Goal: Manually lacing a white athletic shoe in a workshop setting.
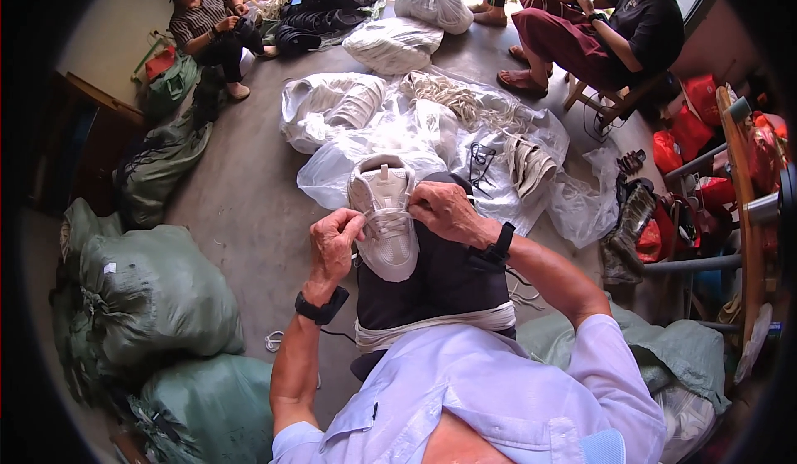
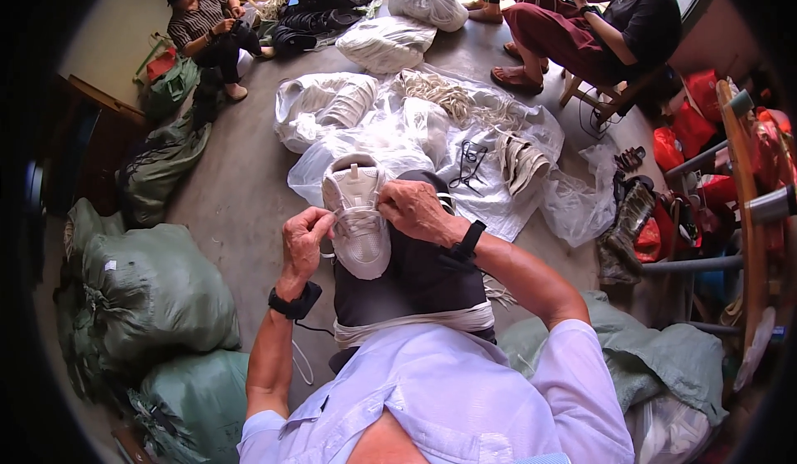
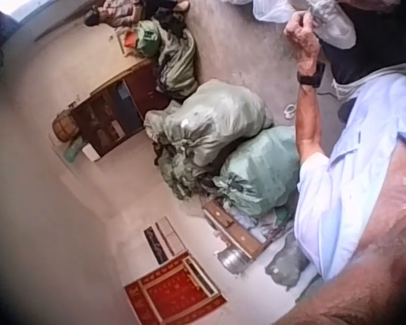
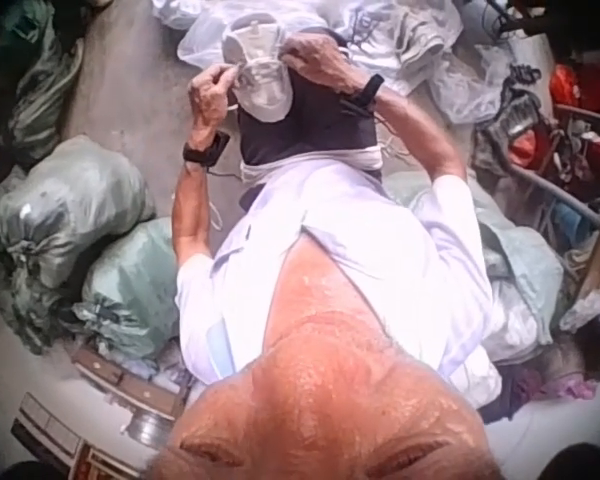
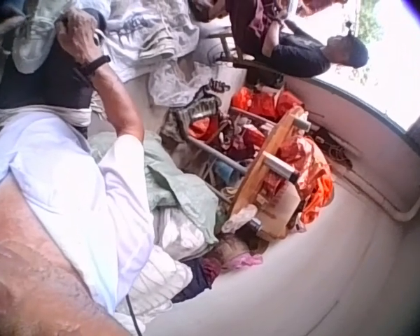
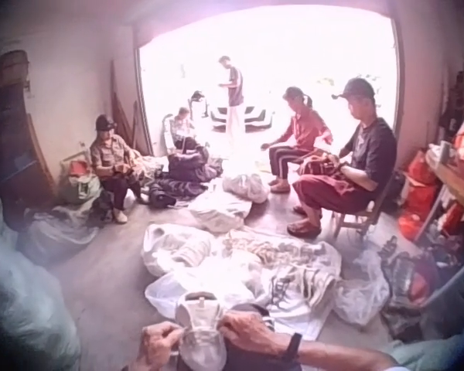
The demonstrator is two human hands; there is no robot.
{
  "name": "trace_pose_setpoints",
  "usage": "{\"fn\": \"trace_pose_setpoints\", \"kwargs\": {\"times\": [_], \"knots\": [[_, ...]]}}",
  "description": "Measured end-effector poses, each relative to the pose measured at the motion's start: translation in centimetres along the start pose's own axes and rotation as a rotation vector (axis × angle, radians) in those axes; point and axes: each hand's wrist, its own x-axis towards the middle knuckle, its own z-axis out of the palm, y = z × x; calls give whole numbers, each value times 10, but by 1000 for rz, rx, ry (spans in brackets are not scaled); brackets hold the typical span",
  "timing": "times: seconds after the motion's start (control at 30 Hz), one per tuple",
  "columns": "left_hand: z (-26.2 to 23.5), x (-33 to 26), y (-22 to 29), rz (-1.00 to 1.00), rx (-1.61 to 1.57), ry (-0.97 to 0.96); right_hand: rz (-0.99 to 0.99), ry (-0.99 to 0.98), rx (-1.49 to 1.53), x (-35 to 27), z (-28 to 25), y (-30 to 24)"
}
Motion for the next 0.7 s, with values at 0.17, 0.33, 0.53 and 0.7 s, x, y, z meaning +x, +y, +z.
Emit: {"fn": "trace_pose_setpoints", "kwargs": {"times": [0.17,0.33,0.53,0.7], "knots": [[-1,0,8,1,19,-62,2,1,7,0,-1,-1],[-1,5,12,-8,58,-94,5,-6,-10,0,-2,-1],[1,22,17,121,239,-107,-128,-26,-119,5,-6,-2],[-7,24,50,576,672,30,-383,104,-419,14,-25,-22]]}}
